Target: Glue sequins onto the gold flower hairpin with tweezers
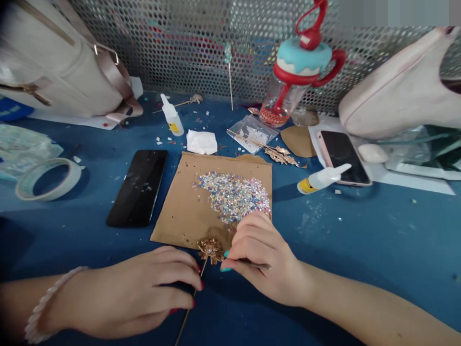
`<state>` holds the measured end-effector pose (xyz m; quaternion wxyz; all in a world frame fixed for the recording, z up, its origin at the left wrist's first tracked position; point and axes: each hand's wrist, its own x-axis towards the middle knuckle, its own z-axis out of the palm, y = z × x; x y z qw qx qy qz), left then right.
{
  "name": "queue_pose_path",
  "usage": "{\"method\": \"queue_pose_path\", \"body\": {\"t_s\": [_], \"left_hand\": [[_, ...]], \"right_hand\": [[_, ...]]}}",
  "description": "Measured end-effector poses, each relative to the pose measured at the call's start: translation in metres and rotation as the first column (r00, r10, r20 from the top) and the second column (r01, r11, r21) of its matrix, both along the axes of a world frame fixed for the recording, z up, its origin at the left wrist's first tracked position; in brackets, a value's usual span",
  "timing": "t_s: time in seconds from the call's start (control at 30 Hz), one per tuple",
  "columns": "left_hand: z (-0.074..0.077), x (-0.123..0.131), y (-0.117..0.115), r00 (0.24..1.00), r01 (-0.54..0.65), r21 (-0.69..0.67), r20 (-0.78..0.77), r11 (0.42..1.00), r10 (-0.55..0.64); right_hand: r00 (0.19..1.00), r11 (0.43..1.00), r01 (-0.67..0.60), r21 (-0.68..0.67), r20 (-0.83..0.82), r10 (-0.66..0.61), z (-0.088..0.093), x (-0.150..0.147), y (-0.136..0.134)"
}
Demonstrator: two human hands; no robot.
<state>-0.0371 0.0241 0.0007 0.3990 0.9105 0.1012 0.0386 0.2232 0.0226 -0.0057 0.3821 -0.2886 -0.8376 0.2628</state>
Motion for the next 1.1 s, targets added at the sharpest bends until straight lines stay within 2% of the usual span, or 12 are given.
{"method": "queue_pose_path", "body": {"t_s": [1.1], "left_hand": [[-0.0016,-0.0014,0.0005,1.0,0.008,-0.001,0.008,1.0,-0.008]], "right_hand": [[1.0,1.0,-0.021,-0.015,0.018,0.021,-0.0032,0.0002,-0.0017]]}}
